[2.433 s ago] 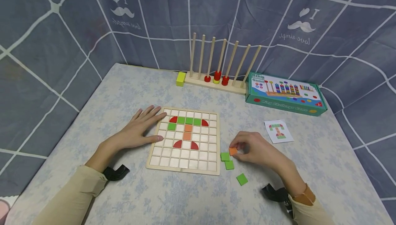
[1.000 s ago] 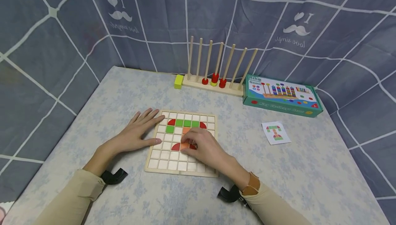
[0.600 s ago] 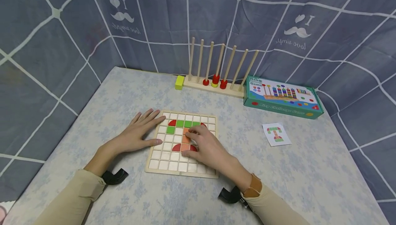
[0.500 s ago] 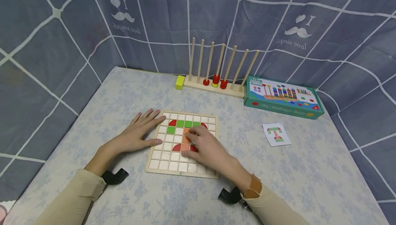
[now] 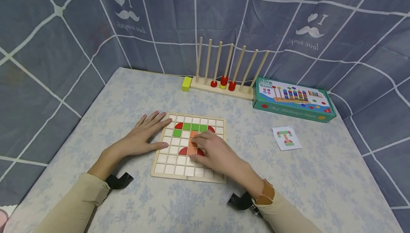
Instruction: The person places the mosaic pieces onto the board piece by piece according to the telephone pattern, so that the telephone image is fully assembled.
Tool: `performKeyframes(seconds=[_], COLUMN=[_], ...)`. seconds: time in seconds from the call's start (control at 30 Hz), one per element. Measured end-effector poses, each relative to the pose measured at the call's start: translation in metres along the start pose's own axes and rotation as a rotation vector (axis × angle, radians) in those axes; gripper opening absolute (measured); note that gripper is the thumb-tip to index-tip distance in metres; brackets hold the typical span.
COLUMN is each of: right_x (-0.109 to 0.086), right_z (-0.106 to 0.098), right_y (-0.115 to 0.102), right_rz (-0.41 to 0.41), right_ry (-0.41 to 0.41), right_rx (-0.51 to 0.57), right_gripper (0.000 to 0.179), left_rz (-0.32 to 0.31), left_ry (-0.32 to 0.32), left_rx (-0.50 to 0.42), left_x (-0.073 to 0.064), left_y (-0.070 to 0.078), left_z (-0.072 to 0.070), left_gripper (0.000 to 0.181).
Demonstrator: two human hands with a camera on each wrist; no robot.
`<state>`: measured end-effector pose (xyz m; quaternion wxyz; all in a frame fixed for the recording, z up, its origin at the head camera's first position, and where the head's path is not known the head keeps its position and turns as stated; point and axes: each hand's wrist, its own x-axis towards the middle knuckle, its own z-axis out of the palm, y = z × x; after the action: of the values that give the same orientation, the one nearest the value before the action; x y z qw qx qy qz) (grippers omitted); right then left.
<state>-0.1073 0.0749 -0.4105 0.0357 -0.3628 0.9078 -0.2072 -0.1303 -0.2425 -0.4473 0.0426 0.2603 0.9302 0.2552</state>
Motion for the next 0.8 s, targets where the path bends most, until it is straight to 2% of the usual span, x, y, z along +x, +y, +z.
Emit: performKeyframes(seconds=[0.2, 0.47, 0.6, 0.8], right_x=[-0.017, -0.058, -0.076, -0.083], right_z=[-0.012, -0.032, -0.036, -0.035], right_y=[0.015, 0.047, 0.06, 0.072], right_rz=[0.029, 0.135, 0.138, 0.122], right_ry=[0.022, 0.022, 0.011, -0.034], right_rx=[0.093, 0.234, 0.269, 0.276], right_gripper=[0.044, 0.038, 0.038, 0.037], left_rz=[0.011, 0.008, 0.019, 0.007], left_ry=[-0.006, -0.004, 0.005, -0.003], left_rx=[0.008, 0.005, 0.003, 0.007], left_x=[0.002, 0.003, 0.003, 0.001], left_y=[-0.002, -0.001, 0.0, 0.0], left_z=[0.002, 0.0, 0.0, -0.001], left_gripper=[0.088, 0.087, 0.086, 0.087])
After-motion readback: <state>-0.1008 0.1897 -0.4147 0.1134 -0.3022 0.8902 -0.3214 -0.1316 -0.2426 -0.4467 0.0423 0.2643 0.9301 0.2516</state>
